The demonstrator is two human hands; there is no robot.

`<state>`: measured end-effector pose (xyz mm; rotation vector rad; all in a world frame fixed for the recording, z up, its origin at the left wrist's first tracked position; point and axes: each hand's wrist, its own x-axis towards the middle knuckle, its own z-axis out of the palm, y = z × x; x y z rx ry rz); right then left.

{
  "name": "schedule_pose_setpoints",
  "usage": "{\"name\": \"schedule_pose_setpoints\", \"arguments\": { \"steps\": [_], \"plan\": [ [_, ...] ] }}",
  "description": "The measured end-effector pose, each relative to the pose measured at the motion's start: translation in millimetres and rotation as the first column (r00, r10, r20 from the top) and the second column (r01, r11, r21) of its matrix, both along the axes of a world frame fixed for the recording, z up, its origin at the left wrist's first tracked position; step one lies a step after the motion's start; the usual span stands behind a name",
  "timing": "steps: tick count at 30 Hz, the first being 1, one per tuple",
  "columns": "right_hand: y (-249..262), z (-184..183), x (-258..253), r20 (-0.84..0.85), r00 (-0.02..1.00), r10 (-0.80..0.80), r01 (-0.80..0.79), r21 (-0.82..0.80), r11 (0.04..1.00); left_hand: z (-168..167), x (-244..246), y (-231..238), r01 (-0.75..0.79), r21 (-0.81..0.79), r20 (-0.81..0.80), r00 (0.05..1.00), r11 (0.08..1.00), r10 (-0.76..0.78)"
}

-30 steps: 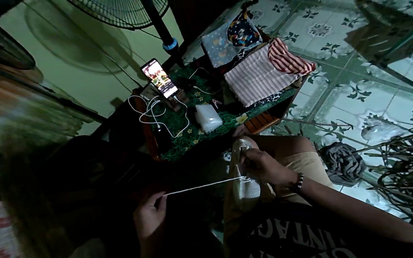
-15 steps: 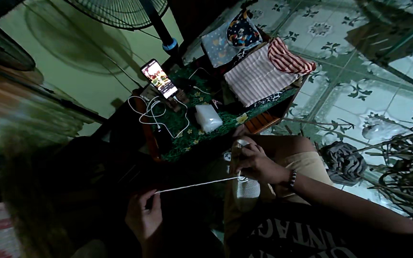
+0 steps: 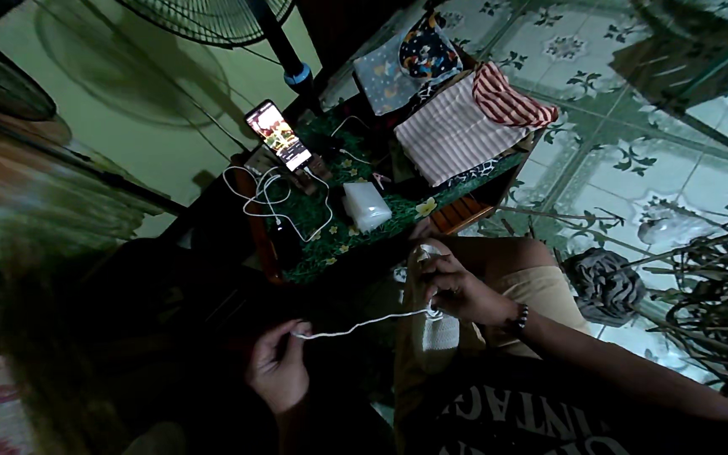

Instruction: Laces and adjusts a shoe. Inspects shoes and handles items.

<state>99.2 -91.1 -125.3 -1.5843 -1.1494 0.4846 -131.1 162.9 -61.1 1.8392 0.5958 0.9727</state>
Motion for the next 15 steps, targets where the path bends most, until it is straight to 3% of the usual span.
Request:
{"name": "schedule_pose_setpoints", "arguments": {
  "steps": [7, 15],
  "plan": [
    [-2.1, -0.4, -3.0, -0.053, 0.998, -0.035, 0.036, 0.008, 0.999, -23.3, 50.8, -74.8, 0.395, -0.207, 0.122, 0.918, 0.895, -0.377],
    [-2.2, -1.0, -3.1, -0.076, 0.996, -0.041, 0.043, 0.014, 0.999, -40.6, 85.3, -106.2, 0.369, -0.211, -0.005, 0.926, 0.905, -0.378]
  ]
}}
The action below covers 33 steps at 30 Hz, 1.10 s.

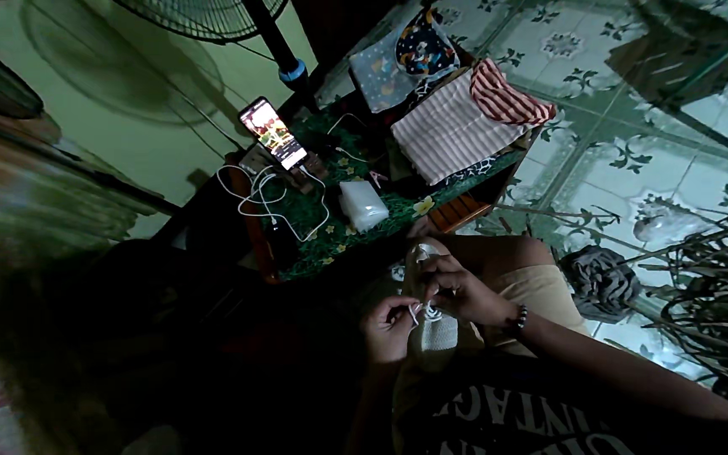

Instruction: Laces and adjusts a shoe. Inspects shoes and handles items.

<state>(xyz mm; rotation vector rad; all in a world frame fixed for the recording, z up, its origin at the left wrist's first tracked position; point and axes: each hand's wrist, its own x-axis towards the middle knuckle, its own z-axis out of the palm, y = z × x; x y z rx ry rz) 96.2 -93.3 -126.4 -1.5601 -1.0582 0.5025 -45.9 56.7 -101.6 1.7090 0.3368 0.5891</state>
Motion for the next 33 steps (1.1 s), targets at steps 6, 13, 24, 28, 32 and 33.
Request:
{"name": "schedule_pose_setpoints", "arguments": {
  "steps": [6, 13, 24, 28, 32, 33],
  "plan": [
    [0.1, -1.0, 0.4, 0.010, 1.000, -0.004, 0.004, 0.013, 1.000, -1.3, 4.4, -0.3, 0.013, -0.014, -0.006, 1.000, 1.000, -0.013],
    [0.8, -0.6, -0.9, -0.004, 1.000, -0.014, 0.014, 0.008, 1.000, -1.2, 4.0, -0.6, 0.007, 0.004, -0.051, 0.999, 1.000, -0.007],
    [2.0, -1.6, -0.7, 0.033, 0.999, -0.016, 0.015, 0.036, 0.999, -5.6, 2.2, 1.4, 0.031, 0.042, -0.066, 0.997, 0.999, -0.029],
    [2.1, -1.8, -0.4, 0.032, 0.999, -0.019, 0.018, 0.026, 1.000, -0.4, 1.3, -1.3, 0.027, 0.147, -0.063, 0.998, 0.989, -0.018],
    [3.2, -1.1, -1.0, 0.030, 0.999, -0.020, 0.019, 0.036, 0.999, -7.3, 3.1, 0.6, 0.026, 0.181, 0.018, 0.999, 0.983, -0.030],
    [3.3, -1.1, -1.0, 0.033, 0.999, -0.018, 0.017, 0.039, 0.999, -8.9, 3.9, 0.8, 0.026, 0.175, 0.029, 0.999, 0.984, -0.032]
  ]
}}
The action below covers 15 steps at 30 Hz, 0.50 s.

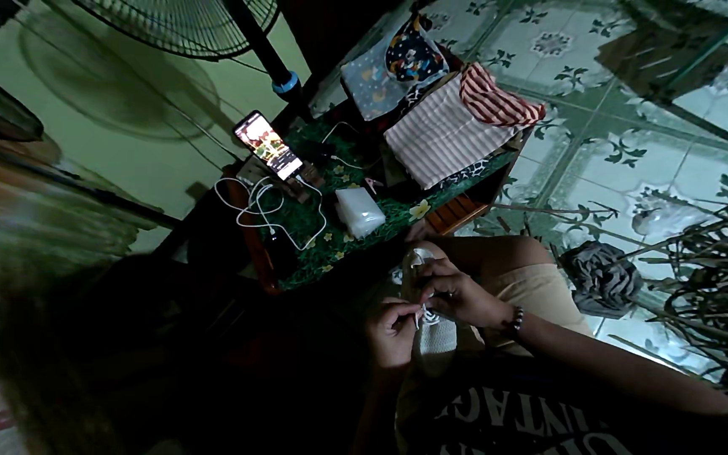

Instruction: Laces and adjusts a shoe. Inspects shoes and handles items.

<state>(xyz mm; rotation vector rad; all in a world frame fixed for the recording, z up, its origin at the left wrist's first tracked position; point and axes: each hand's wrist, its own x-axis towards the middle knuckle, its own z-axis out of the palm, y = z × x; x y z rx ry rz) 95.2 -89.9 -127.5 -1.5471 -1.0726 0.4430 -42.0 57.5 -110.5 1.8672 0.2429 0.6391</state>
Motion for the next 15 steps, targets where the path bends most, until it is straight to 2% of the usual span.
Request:
{"name": "schedule_pose_setpoints", "arguments": {
  "steps": [6, 15],
  "plan": [
    [-0.2, -0.4, 1.7, 0.016, 1.000, 0.009, -0.009, 0.002, 1.000, 5.9, -0.7, -0.5, -0.030, -0.104, -0.100, 0.995, 0.994, 0.019],
    [1.5, 0.5, 3.0, 0.049, 0.999, 0.021, -0.021, -0.017, 1.000, 10.1, -2.1, 3.3, 0.011, -0.074, -0.091, 0.996, 0.997, -0.018]
  ]
}}
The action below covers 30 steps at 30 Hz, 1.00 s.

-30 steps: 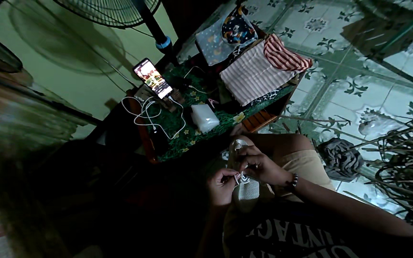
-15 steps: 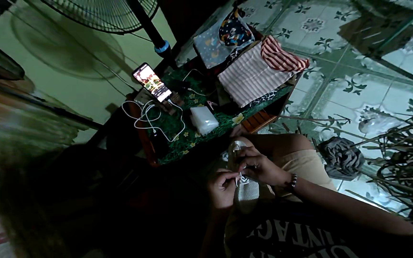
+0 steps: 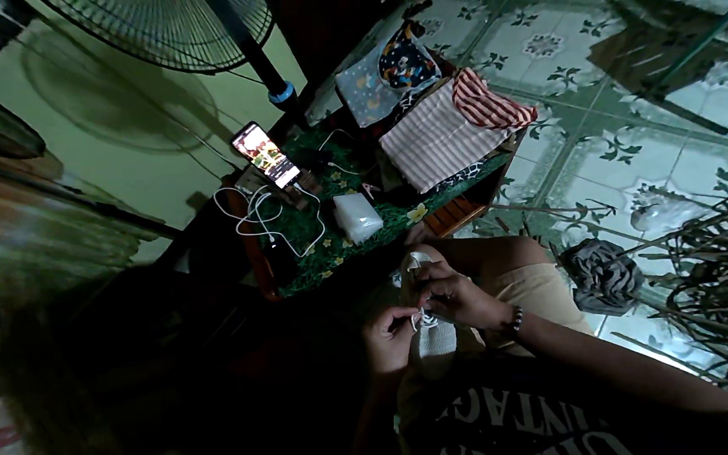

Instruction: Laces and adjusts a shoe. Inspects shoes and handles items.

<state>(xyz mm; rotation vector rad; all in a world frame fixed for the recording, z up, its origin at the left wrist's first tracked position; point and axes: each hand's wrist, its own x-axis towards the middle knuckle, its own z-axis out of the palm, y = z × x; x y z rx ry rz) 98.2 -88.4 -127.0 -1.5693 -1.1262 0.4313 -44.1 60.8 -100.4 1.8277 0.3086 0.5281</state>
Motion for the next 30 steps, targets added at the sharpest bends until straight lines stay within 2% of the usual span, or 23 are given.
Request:
{"name": "schedule_pose_setpoints", "arguments": {
  "steps": [3, 6, 11, 17, 22, 25, 30],
  "plan": [
    [0.9, 2.3, -1.8, 0.027, 1.000, -0.006, 0.007, -0.016, 1.000, -5.1, 1.3, -1.1, -0.026, 0.074, 0.022, 0.999, 0.997, 0.024],
    [1.4, 4.3, -2.4, 0.046, 0.999, -0.013, 0.014, -0.013, 1.000, -8.0, 2.5, -0.3, -0.042, 0.084, 0.046, 0.998, 0.996, 0.039],
    [1.5, 6.0, -2.7, 0.041, 0.999, -0.020, 0.021, -0.037, 0.999, -6.6, -0.1, 0.5, -0.049, 0.034, 0.037, 0.998, 0.998, 0.048],
    [3.5, 6.3, -2.5, 0.051, 0.998, -0.023, 0.025, -0.045, 0.999, -1.9, -2.1, 5.6, 0.020, -0.029, -0.008, 1.000, 0.999, -0.021],
    [4.2, 6.9, -3.8, 0.045, 0.999, -0.030, 0.032, -0.051, 0.998, -0.9, 0.9, 14.9, 0.071, -0.177, -0.068, 0.994, 0.982, -0.084],
    [5.3, 6.0, -4.2, 0.043, 0.998, -0.036, 0.038, -0.041, 0.998, -8.6, 2.9, 12.5, 0.010, -0.270, -0.058, 0.998, 0.963, -0.027],
    [5.2, 3.9, -5.4, 0.044, 0.998, -0.050, 0.051, -0.032, 0.998, -14.6, 0.5, 4.6, -0.076, -0.291, -0.052, 0.997, 0.954, 0.063]
  ]
}}
